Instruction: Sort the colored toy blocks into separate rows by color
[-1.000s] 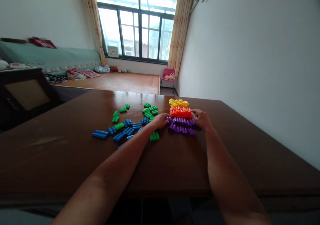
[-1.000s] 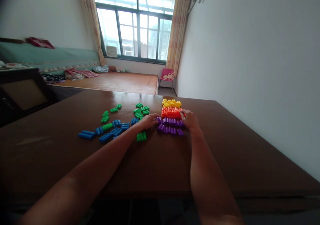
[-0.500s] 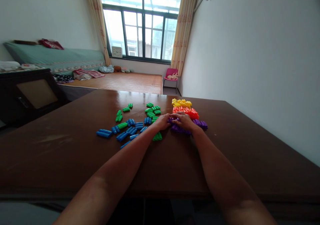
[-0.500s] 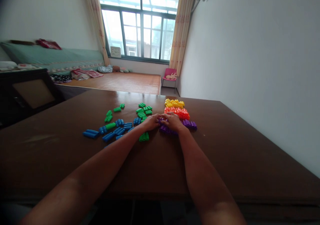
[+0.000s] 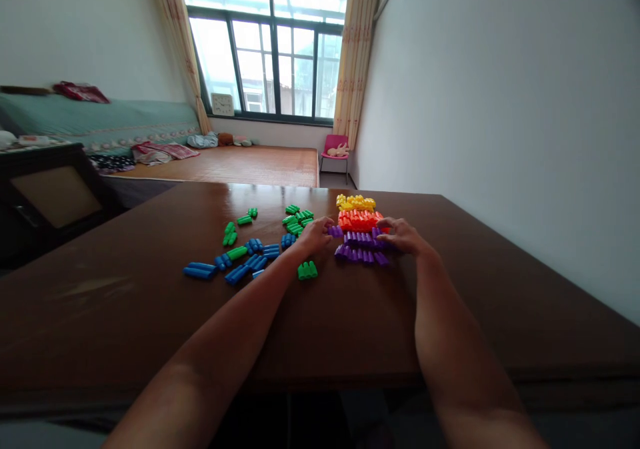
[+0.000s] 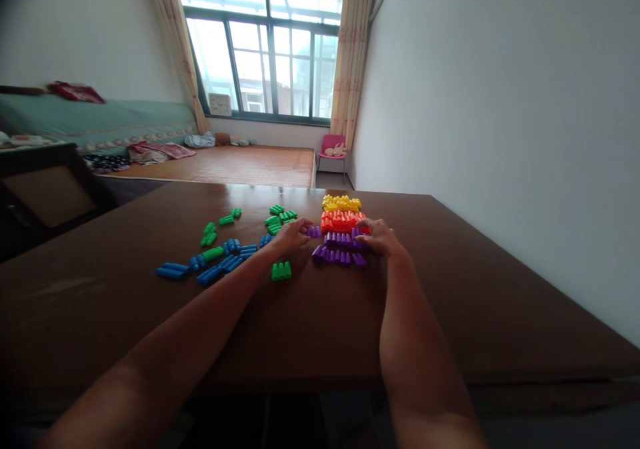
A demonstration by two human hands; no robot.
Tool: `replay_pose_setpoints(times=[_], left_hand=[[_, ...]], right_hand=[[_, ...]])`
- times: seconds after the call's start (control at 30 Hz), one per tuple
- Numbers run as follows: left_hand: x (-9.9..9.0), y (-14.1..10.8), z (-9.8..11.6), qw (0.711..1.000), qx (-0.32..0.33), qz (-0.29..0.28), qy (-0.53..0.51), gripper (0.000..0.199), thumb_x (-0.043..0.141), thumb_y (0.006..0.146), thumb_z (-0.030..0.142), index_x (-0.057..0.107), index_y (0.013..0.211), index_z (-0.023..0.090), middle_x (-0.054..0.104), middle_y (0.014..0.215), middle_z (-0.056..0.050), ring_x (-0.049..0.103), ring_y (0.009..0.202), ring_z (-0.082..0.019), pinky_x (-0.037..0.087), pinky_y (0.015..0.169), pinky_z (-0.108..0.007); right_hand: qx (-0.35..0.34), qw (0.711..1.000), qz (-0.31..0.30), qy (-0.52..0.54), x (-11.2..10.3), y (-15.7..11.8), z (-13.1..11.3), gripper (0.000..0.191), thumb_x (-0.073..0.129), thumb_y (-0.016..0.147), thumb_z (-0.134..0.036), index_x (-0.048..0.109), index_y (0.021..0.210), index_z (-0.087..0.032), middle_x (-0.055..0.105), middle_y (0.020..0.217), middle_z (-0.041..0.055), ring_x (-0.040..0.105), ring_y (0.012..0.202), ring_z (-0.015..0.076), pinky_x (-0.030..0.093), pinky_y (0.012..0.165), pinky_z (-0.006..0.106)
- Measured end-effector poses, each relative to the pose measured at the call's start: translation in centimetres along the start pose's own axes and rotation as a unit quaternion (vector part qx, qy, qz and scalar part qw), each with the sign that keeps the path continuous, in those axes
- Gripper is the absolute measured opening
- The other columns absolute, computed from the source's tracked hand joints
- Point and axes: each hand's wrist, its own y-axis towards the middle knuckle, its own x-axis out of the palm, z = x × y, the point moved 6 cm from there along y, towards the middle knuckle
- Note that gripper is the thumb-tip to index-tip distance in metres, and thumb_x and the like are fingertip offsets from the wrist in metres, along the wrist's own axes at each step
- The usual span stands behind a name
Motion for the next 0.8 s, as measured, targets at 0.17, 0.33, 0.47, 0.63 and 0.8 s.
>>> replay_pose_setpoints(times=[0.17, 0.33, 0.47, 0.63, 0.8], left_hand=[[-0.9, -0.5, 2.1, 1.000, 0.016, -0.016, -0.001, 0.042, 0.063, 0.069, 0.009, 0.063, 0.110, 0.018, 0.071, 0.102, -0.002, 0.065, 0.090, -0.015, 0.051, 0.079, -0.021], [-1.3, 0.0, 3.5, 0.998, 0.038, -0.028, 0.045, 0.037, 0.063, 0.070, 0.015, 0.067, 0.107, 0.019, 0.071, 0.091, -0.001, 0.066, 0.086, -0.016, 0.051, 0.079, -0.024], [-0.1, 1.7, 4.9, 0.993, 0.070, -0.042, 0.082, 0.036, 0.062, 0.070, 0.016, 0.070, 0.105, 0.020, 0.071, 0.088, -0.002, 0.066, 0.085, -0.018, 0.051, 0.080, -0.027], [3.0, 3.2, 6.4, 0.989, 0.082, -0.072, 0.101, 0.035, 0.063, 0.071, 0.015, 0.070, 0.104, 0.020, 0.072, 0.092, -0.003, 0.065, 0.087, -0.020, 0.051, 0.084, -0.030], [3.8, 3.2, 6.4, 0.984, 0.096, -0.095, 0.120, 0.039, 0.068, 0.070, 0.020, 0.069, 0.109, 0.021, 0.071, 0.101, -0.003, 0.064, 0.093, -0.020, 0.049, 0.089, -0.029]], right_hand=[[0.005, 0.999, -0.050, 0.014, 1.2, -0.4, -0.6, 0.036, 0.075, 0.070, -0.037, 0.070, 0.104, -0.026, 0.070, 0.102, 0.0044, 0.061, 0.100, 0.0254, 0.047, 0.089, 0.039], [0.012, 0.998, 0.053, 0.025, -0.1, 0.0, -0.2, 0.035, 0.065, 0.078, -0.038, 0.068, 0.110, -0.026, 0.070, 0.104, 0.0051, 0.060, 0.099, 0.0241, 0.048, 0.088, 0.038], [0.050, 0.990, 0.135, 0.002, -0.8, 0.3, 0.2, 0.031, 0.054, 0.084, -0.032, 0.066, 0.111, -0.024, 0.068, 0.107, 0.0071, 0.059, 0.100, 0.0224, 0.047, 0.088, 0.037], [0.046, 0.990, 0.133, -0.013, -0.4, 0.4, -0.4, 0.031, 0.051, 0.084, -0.025, 0.066, 0.111, -0.024, 0.069, 0.106, 0.0066, 0.061, 0.097, 0.0213, 0.048, 0.085, 0.035], [0.047, 0.989, 0.138, 0.009, -1.2, 0.2, -0.5, 0.029, 0.051, 0.084, -0.024, 0.067, 0.108, -0.023, 0.070, 0.101, 0.0069, 0.063, 0.090, 0.0195, 0.049, 0.080, 0.031]])
